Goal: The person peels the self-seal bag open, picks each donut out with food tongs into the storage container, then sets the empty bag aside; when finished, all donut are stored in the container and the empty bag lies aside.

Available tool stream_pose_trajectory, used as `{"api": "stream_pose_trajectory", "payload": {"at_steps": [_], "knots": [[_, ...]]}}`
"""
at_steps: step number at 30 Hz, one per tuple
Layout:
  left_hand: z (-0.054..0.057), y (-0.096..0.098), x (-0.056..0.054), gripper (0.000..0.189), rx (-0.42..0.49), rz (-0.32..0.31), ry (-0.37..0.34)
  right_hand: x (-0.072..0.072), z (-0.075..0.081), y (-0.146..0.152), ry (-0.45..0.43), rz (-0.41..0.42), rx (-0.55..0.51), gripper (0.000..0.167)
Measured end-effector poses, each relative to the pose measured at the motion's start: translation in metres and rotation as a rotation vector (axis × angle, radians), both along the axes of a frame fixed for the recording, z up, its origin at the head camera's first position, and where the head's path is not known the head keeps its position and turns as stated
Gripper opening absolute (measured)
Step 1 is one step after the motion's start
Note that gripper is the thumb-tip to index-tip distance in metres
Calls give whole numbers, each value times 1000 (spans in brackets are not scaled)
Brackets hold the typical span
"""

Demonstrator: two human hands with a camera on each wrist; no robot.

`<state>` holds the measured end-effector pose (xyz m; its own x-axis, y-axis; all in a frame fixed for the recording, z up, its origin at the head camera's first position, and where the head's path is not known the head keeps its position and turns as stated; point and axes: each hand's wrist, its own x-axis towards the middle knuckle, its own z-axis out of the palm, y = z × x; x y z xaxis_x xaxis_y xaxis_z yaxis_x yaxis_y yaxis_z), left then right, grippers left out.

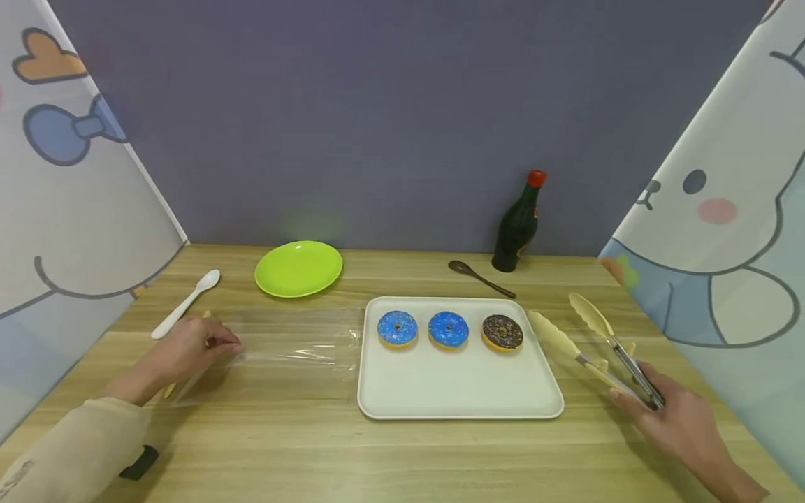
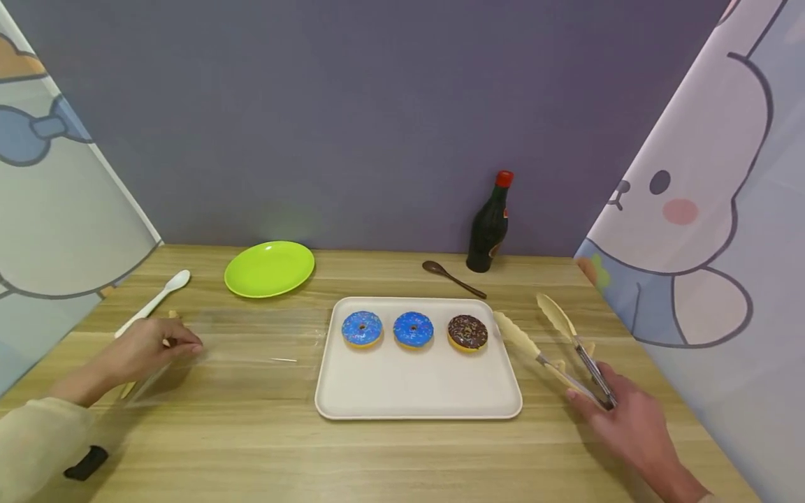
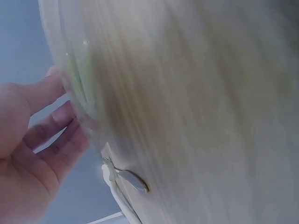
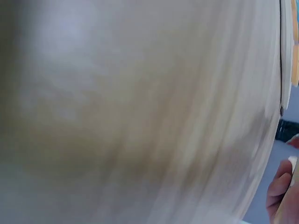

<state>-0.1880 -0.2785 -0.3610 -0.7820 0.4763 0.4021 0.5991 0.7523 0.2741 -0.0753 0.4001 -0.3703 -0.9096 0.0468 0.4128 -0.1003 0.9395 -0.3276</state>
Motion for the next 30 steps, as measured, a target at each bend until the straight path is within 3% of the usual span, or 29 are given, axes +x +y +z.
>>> {"api": "stream_pose_trajectory", "payload": {"at_steps": [5, 11, 18, 30], "knots": [[-2, -2, 0, 17, -4, -8, -27, -14, 0, 6, -120, -75, 30, 59], [-4, -1, -1, 18, -33, -24, -9, -24, -3, 11, -144, -57, 65, 60], [-2, 1, -1, 17, -41, -29, -13, -29, -4, 13, -203, -38, 82, 46], [2, 4, 0, 4, -23, 5, -131, -30, -7, 16, -215, -18, 180, 65]]}}
